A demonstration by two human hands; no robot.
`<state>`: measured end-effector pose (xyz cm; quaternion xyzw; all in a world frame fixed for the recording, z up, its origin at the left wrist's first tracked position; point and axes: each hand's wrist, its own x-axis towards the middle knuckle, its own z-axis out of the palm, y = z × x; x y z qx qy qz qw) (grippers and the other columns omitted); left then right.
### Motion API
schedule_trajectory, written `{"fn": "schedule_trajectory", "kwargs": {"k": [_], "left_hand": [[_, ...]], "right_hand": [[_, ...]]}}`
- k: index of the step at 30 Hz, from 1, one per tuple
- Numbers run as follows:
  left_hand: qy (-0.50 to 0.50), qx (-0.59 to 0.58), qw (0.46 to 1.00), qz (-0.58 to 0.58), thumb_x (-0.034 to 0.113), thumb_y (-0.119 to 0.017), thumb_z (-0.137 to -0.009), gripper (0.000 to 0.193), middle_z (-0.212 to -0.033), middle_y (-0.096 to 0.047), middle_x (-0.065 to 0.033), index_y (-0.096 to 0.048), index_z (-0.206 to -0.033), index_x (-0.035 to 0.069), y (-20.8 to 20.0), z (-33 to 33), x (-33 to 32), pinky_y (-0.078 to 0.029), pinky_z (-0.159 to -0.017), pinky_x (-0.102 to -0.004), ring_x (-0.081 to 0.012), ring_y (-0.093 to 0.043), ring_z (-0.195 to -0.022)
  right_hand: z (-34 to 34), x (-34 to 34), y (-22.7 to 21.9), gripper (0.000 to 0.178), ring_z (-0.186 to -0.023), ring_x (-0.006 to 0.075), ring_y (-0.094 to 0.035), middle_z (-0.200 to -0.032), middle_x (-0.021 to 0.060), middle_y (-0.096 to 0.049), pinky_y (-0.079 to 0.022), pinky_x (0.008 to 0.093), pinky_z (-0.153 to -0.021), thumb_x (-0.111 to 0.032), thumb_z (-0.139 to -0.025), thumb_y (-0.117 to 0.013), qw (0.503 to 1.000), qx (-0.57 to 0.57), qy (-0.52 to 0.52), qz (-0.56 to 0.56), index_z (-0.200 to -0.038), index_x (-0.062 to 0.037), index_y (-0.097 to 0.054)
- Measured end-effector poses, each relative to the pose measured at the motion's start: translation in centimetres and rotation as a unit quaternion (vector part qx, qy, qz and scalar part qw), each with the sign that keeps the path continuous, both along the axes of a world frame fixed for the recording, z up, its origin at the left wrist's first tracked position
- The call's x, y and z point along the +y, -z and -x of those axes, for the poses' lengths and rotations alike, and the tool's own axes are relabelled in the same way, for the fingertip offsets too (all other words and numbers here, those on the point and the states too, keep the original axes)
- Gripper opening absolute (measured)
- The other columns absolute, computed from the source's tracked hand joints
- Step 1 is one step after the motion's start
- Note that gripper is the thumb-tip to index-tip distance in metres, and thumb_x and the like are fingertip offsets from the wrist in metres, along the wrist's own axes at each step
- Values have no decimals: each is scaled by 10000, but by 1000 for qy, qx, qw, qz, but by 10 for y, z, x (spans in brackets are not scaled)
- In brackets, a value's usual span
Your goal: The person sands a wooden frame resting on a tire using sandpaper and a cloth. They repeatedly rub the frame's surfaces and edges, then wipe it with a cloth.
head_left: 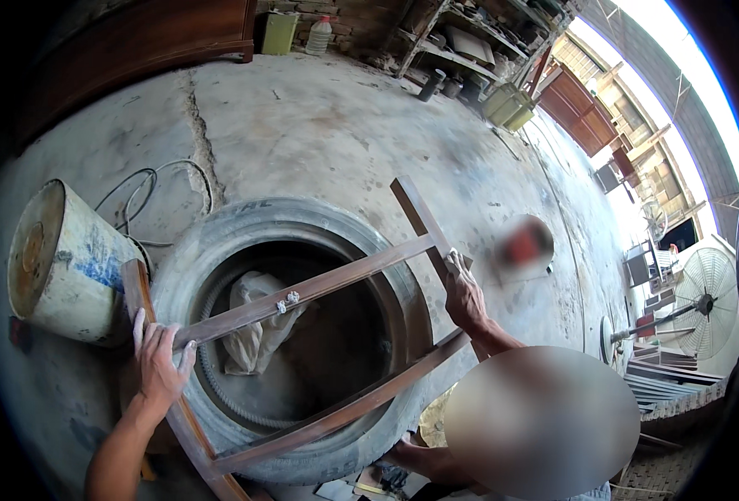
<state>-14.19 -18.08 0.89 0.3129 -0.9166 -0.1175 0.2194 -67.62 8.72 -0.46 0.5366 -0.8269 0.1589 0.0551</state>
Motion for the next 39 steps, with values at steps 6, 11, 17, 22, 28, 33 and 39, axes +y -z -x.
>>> {"fn": "schedule_trajectory", "kwargs": {"k": [6,11,17,22,28,33,39], "left_hand": [[12,-2,1000,3,181,-717,-830,333,-911,-626,-194,-640,-1075,-31,3,6,-4,-251,-1216,-651,-402,-612,-955],[-7,-5,1000,1,190,-719,-831,328,-908,-623,-193,-640,-1065,-25,-2,-4,-4,-250,-1214,-650,-397,-608,-961],[7,-3,1000,-8,180,-723,-837,306,-895,-612,-179,-636,-1050,-21,-3,0,-4,-251,-1209,-657,-387,-607,-953],[1,0,1000,-14,173,-728,-829,304,-894,-608,-177,-636,-1043,-23,-6,0,-3,-248,-1210,-661,-386,-604,-950],[5,-9,1000,-25,155,-678,-836,270,-896,-613,-174,-628,-1040,-13,-2,3,-4,-231,-1213,-664,-397,-605,-946],[-3,-10,1000,-26,160,-679,-826,276,-888,-616,-171,-630,-1038,-9,-8,0,-2,-235,-1211,-665,-396,-606,-939],[10,-10,1000,-13,196,-735,-814,337,-879,-611,-167,-640,-1058,-16,0,2,-5,-254,-1205,-665,-380,-608,-931]], "right_hand": [[39,-78,-5,429,-1401,468,-459,-1484,339,-480,-419,491,-1158,-74,-1009,-489,998,8,-54,17,-1411,76,-496],[13,-49,-3,354,-1369,446,-512,-1427,311,-555,-459,480,-1123,-96,-1011,-519,998,1,-40,40,-1306,80,-608],[39,-88,-6,435,-1407,421,-485,-1504,304,-485,-444,475,-1143,-70,-993,-524,998,4,-67,-10,-1406,67,-525],[24,-66,-8,450,-1436,411,-453,-1488,309,-500,-396,462,-1192,-31,-973,-535,998,-11,-54,11,-1416,51,-524],[50,-130,3,446,-1410,439,-471,-1481,309,-510,-375,474,-1203,-115,-1000,-498,998,9,-62,16,-1414,49,-525],[39,-128,-1,449,-1403,451,-471,-1496,319,-486,-390,475,-1187,-97,-988,-488,998,-3,-59,14,-1410,54,-520],[62,-196,-7,381,-1351,454,-519,-1403,312,-570,-439,493,-1135,-82,-993,-506,998,12,-62,14,-1348,42,-559]]}}
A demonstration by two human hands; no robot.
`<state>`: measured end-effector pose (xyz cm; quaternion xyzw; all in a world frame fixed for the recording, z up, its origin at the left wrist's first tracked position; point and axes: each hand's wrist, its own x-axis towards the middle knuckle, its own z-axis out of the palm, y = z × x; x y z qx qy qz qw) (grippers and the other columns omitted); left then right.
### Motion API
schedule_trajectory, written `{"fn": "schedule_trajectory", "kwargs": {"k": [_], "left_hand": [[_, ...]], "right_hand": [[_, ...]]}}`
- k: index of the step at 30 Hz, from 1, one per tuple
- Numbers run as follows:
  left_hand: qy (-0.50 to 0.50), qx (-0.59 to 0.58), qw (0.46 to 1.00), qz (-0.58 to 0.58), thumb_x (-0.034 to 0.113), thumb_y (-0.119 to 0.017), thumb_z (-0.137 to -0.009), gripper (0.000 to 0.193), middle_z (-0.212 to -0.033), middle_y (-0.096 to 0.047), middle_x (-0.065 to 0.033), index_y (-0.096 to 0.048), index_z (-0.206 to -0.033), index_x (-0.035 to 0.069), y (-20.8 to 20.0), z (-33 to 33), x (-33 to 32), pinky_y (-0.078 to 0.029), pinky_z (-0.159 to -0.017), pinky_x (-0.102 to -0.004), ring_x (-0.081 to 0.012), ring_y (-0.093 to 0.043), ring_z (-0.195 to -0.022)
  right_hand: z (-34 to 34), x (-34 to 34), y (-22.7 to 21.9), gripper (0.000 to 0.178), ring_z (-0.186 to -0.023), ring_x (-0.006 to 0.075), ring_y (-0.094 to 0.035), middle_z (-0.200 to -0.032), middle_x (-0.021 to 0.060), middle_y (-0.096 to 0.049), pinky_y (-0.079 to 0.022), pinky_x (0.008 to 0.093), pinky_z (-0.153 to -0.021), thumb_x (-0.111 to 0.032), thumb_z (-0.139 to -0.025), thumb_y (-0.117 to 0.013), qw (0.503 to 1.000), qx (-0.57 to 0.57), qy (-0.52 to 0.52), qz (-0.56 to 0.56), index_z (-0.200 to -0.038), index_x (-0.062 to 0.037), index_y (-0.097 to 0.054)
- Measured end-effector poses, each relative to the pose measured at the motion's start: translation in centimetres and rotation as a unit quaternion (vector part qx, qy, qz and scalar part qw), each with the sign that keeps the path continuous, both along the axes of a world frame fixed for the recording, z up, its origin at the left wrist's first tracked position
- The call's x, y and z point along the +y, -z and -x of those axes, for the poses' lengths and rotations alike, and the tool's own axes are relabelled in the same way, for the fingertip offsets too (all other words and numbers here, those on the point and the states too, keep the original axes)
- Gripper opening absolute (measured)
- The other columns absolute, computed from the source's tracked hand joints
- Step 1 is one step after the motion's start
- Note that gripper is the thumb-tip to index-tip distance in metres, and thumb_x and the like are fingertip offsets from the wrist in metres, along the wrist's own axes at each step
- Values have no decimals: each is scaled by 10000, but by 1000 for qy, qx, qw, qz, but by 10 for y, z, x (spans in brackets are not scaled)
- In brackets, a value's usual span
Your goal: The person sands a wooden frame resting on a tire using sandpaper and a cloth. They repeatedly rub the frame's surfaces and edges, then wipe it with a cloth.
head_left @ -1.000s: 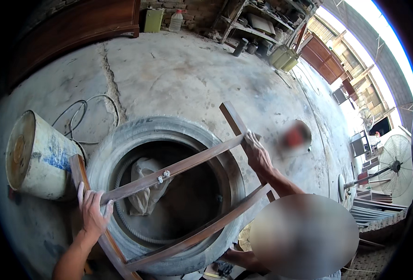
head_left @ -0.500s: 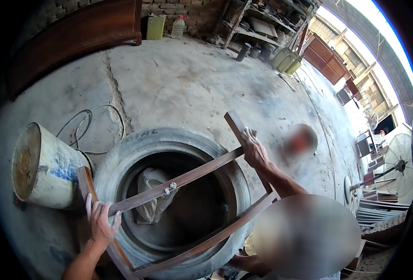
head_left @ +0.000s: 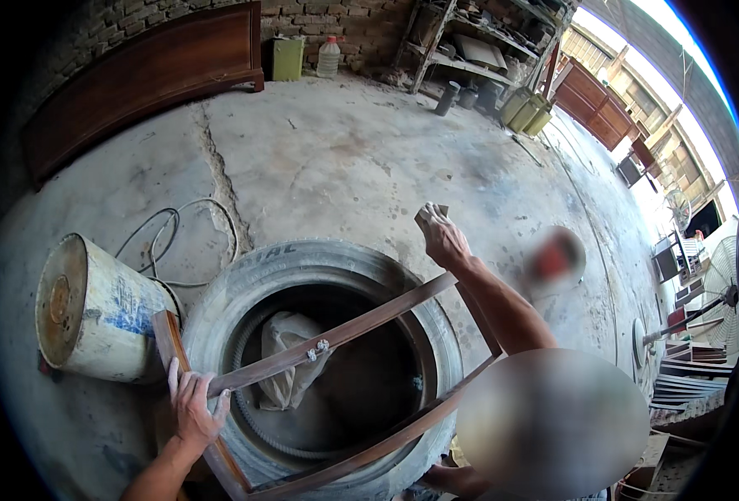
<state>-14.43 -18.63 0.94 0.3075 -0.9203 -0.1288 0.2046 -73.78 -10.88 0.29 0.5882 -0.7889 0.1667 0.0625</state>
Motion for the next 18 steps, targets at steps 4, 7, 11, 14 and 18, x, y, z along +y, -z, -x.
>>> {"fn": "schedule_trajectory", "kwargs": {"k": [4,7,11,14,18], "left_hand": [[-11,8,1000,-2,198,-736,-814,335,-882,-616,-165,-643,-1057,-13,-4,-2,0,-250,-1207,-663,-377,-612,-933],[-4,1,1000,-6,192,-739,-808,334,-882,-620,-165,-645,-1054,-13,-6,-1,0,-246,-1211,-662,-376,-614,-934],[-6,8,1000,0,189,-736,-807,333,-879,-622,-164,-646,-1054,-14,-3,-1,1,-242,-1216,-661,-375,-616,-930],[-15,3,1000,3,191,-734,-812,334,-884,-622,-166,-646,-1059,-15,-5,-10,1,-243,-1215,-662,-376,-615,-929],[-2,10,1000,-10,176,-710,-820,305,-898,-631,-176,-642,-1055,-7,-1,4,1,-238,-1211,-664,-392,-615,-938]], "right_hand": [[-8,39,12,401,-1364,455,-501,-1450,309,-532,-502,478,-1076,-111,-995,-500,999,29,-24,27,-1368,32,-536],[-16,-3,-14,368,-1352,446,-525,-1414,328,-559,-437,473,-1144,-87,-1003,-496,999,-27,4,-38,-1333,64,-557],[-11,-1,-11,401,-1345,451,-528,-1424,332,-547,-431,467,-1150,-97,-990,-495,997,-33,8,-63,-1353,71,-527],[-20,55,6,453,-1398,434,-479,-1480,335,-495,-428,445,-1157,-95,-976,-500,999,18,-25,-12,-1403,56,-513],[-11,33,-4,440,-1396,426,-483,-1471,324,-508,-444,436,-1141,-101,-977,-509,998,18,33,-41,-1389,51,-530]]}}
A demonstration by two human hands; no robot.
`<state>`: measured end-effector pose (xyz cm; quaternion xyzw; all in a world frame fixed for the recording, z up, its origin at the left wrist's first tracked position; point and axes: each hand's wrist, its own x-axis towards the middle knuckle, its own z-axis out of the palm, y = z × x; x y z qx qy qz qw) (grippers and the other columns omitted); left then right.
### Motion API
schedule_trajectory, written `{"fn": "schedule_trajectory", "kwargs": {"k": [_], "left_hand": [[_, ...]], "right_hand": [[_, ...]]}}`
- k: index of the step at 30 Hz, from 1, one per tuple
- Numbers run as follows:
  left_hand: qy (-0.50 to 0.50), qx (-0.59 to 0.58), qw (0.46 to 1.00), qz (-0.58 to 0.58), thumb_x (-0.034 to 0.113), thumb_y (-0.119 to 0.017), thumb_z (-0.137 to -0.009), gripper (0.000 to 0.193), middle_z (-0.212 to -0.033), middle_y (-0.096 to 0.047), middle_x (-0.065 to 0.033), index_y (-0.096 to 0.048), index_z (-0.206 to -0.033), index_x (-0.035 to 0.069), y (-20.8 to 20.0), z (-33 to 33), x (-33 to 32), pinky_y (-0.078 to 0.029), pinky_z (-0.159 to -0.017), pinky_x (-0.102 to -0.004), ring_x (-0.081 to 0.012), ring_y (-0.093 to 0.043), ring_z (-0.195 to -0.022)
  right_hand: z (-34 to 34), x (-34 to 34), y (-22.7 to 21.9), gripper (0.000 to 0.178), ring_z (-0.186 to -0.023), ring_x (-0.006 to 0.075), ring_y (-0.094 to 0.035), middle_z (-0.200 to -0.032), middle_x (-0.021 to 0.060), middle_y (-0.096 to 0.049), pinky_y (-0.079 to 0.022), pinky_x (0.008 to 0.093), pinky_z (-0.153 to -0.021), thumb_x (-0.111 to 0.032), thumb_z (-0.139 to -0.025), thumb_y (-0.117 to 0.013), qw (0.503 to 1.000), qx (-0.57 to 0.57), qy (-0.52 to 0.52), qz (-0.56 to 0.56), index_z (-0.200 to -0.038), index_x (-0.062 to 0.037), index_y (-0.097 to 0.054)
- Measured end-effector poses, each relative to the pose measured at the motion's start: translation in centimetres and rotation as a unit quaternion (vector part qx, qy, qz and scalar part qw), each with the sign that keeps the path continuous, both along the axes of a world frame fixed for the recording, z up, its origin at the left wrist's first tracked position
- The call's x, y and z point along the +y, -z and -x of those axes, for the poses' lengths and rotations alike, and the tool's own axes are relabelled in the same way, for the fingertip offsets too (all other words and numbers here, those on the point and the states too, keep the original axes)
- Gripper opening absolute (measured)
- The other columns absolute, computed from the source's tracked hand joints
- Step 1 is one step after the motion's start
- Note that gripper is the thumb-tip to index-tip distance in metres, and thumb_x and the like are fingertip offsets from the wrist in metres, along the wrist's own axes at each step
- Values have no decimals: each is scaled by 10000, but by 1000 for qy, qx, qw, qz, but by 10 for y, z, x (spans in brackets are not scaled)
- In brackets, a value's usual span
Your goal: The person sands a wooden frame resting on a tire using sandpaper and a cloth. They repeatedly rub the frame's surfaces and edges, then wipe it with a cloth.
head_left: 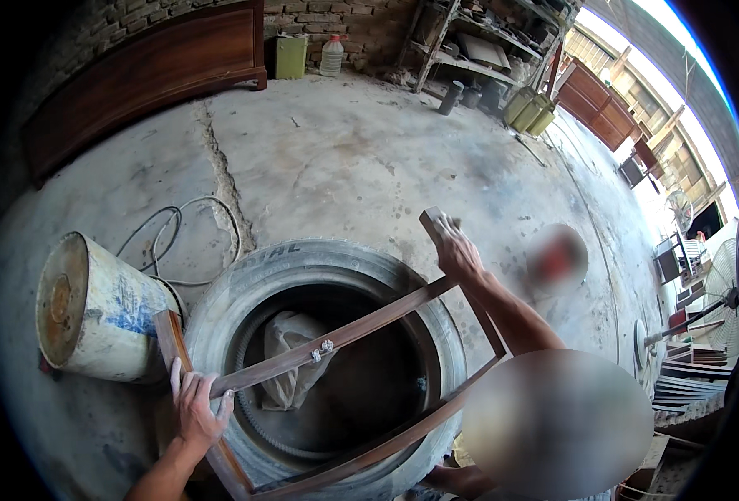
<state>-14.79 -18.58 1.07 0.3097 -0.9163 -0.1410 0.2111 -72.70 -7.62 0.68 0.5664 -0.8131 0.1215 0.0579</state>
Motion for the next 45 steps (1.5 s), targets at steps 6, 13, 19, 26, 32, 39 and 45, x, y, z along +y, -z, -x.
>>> {"fn": "schedule_trajectory", "kwargs": {"k": [6,13,19,26,32,39,45], "left_hand": [[-13,-2,1000,6,198,-737,-816,334,-887,-615,-172,-644,-1059,-12,0,-10,1,-251,-1210,-665,-380,-610,-935],[2,-2,1000,-1,185,-744,-803,332,-881,-618,-175,-642,-1048,-15,4,1,-1,-247,-1211,-670,-387,-608,-936],[-10,-9,1000,6,190,-733,-813,328,-893,-619,-182,-638,-1049,-18,-3,-8,1,-242,-1212,-673,-389,-610,-942],[-4,-12,1000,8,202,-727,-822,331,-896,-616,-182,-640,-1056,-16,2,-10,0,-246,-1213,-666,-390,-607,-945],[4,-6,1000,3,197,-729,-817,326,-900,-616,-184,-643,-1050,-15,3,-1,-1,-248,-1211,-668,-391,-605,-955],[-9,-11,1000,7,200,-727,-820,324,-899,-618,-186,-642,-1048,-14,-1,-9,-1,-246,-1212,-667,-394,-605,-954],[0,-16,1000,6,190,-728,-821,321,-904,-621,-192,-641,-1048,-20,0,-9,-1,-244,-1213,-665,-397,-609,-962]], "right_hand": [[-8,28,4,471,-1390,423,-496,-1472,319,-511,-434,460,-1149,-102,-973,-515,998,10,-59,15,-1414,65,-510],[6,0,1,468,-1407,423,-484,-1493,314,-497,-410,468,-1173,-117,-983,-511,1000,-22,-6,3,-1420,54,-516],[-13,45,9,430,-1396,421,-496,-1473,305,-521,-406,467,-1177,-117,-1003,-488,999,-2,-27,28,-1394,58,-528],[-2,10,6,412,-1356,430,-526,-1430,301,-554,-433,468,-1152,-115,-994,-506,998,-35,-14,40,-1365,62,-530],[7,9,8,383,-1339,435,-542,-1392,290,-587,-455,477,-1124,-122,-998,-511,999,-3,-1,49,-1331,61,-554],[-3,29,12,396,-1334,446,-540,-1406,291,-578,-456,476,-1125,-117,-987,-518,998,-9,-40,56,-1345,49,-549],[1,8,3,404,-1350,425,-534,-1422,283,-573,-464,470,-1118,-118,-993,-516,998,-58,-3,21,-1362,44,-547]]}}
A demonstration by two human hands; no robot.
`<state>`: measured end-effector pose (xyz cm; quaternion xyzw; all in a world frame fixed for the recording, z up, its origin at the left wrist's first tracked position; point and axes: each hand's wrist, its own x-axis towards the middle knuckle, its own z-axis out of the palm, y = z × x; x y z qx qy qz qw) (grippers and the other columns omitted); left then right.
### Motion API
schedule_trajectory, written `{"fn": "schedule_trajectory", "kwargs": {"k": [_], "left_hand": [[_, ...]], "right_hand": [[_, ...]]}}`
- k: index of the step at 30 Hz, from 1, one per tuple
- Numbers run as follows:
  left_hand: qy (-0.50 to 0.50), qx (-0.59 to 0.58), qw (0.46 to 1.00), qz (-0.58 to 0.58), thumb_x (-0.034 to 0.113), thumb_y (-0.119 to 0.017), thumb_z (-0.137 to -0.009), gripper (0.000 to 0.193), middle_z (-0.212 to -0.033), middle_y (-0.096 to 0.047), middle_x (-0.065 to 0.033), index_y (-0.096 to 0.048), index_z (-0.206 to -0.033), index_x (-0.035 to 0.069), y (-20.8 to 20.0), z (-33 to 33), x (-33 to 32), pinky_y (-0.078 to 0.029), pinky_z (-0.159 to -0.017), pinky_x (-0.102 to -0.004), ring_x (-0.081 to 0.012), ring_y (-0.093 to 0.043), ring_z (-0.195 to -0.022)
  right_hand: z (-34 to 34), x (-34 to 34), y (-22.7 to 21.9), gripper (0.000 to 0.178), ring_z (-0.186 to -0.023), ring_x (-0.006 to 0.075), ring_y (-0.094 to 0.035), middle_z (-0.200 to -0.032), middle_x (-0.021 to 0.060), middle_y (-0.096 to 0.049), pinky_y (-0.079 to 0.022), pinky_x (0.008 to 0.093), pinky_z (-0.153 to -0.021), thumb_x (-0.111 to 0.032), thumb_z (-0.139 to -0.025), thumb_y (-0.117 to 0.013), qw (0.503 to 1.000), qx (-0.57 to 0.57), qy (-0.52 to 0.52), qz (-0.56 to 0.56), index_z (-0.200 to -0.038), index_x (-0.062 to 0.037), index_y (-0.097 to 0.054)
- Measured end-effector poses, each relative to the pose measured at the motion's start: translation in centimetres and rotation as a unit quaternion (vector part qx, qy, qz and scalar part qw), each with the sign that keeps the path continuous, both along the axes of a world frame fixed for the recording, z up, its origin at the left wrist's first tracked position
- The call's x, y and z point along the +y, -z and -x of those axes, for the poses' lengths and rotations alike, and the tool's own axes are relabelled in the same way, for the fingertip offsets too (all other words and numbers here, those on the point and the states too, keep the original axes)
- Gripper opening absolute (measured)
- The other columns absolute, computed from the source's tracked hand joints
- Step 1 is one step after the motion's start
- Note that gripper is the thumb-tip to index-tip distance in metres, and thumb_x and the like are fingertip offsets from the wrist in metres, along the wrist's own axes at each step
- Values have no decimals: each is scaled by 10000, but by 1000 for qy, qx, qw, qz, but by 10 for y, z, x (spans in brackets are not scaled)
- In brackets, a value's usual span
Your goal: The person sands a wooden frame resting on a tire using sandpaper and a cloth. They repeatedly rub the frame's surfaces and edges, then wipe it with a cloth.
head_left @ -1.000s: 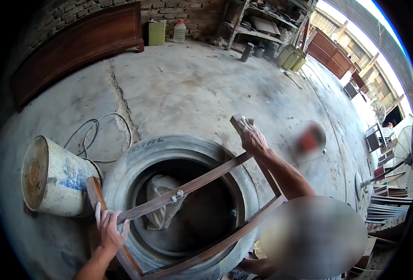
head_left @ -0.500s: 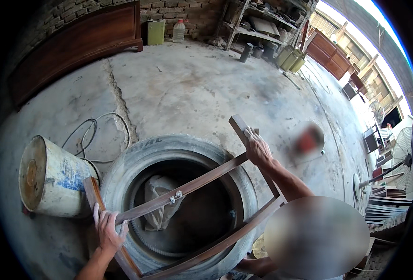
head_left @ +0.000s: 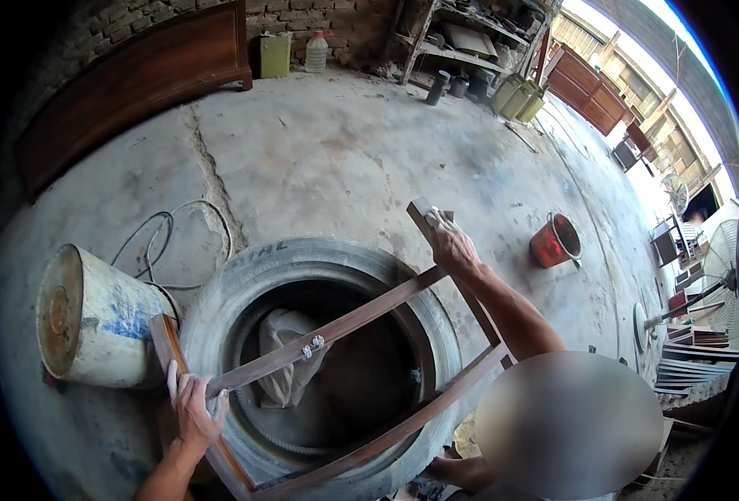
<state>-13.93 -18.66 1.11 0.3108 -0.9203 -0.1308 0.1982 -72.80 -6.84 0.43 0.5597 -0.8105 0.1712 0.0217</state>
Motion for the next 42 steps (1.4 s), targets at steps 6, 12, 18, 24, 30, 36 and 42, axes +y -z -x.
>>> {"fn": "schedule_trajectory", "kwargs": {"k": [6,12,18,24,30,36,42], "left_hand": [[-6,0,1000,-2,153,-719,-829,301,-909,-622,-189,-635,-1056,-26,-4,0,2,-250,-1218,-649,-402,-611,-974],[3,13,1000,7,156,-716,-835,303,-916,-628,-187,-634,-1064,-25,0,9,2,-253,-1224,-637,-396,-613,-983],[-2,15,1000,19,151,-721,-832,295,-927,-636,-185,-635,-1057,-19,1,2,1,-258,-1225,-630,-392,-616,-977],[-10,11,1000,24,140,-728,-829,284,-928,-641,-185,-637,-1052,-10,-3,-6,3,-262,-1221,-632,-391,-620,-978],[1,27,999,28,151,-738,-836,280,-923,-649,-184,-639,-1046,-7,1,7,5,-267,-1217,-627,-387,-626,-972],[-8,31,999,29,167,-725,-876,238,-927,-657,-182,-651,-1032,3,-1,4,8,-268,-1218,-613,-381,-628,-980],[-14,36,999,38,182,-734,-868,241,-931,-666,-189,-664,-1020,9,3,-5,5,-281,-1214,-604,-382,-630,-986]], "right_hand": [[-26,80,2,425,-1402,420,-493,-1434,301,-560,-390,454,-1195,-82,-998,-514,999,15,-33,-1,-1390,82,-531],[-139,67,31,624,-1389,426,-492,-1446,290,-516,-374,460,-1208,-16,-870,-531,983,145,-89,-68,-1462,117,-389],[-86,78,8,513,-1311,464,-543,-1355,329,-580,-469,483,-1115,-33,-926,-486,997,53,-48,22,-1430,64,-480],[-182,62,10,588,-1298,387,-589,-1376,299,-597,-428,434,-1169,-71,-891,-535,987,72,-119,86,-1451,95,-470],[-91,89,6,591,-1279,419,-597,-1355,300,-606,-539,459,-1036,-51,-863,-566,976,194,-52,85,-1430,92,-484],[-258,54,33,659,-1533,337,-340,-1603,264,-388,-229,436,-1300,-122,-861,-556,976,41,-201,71,-1485,65,-458],[-170,73,-1,530,-1424,408,-484,-1501,294,-509,-346,472,-1233,-77,-930,-498,996,44,-73,33,-1428,103,-504]]}}
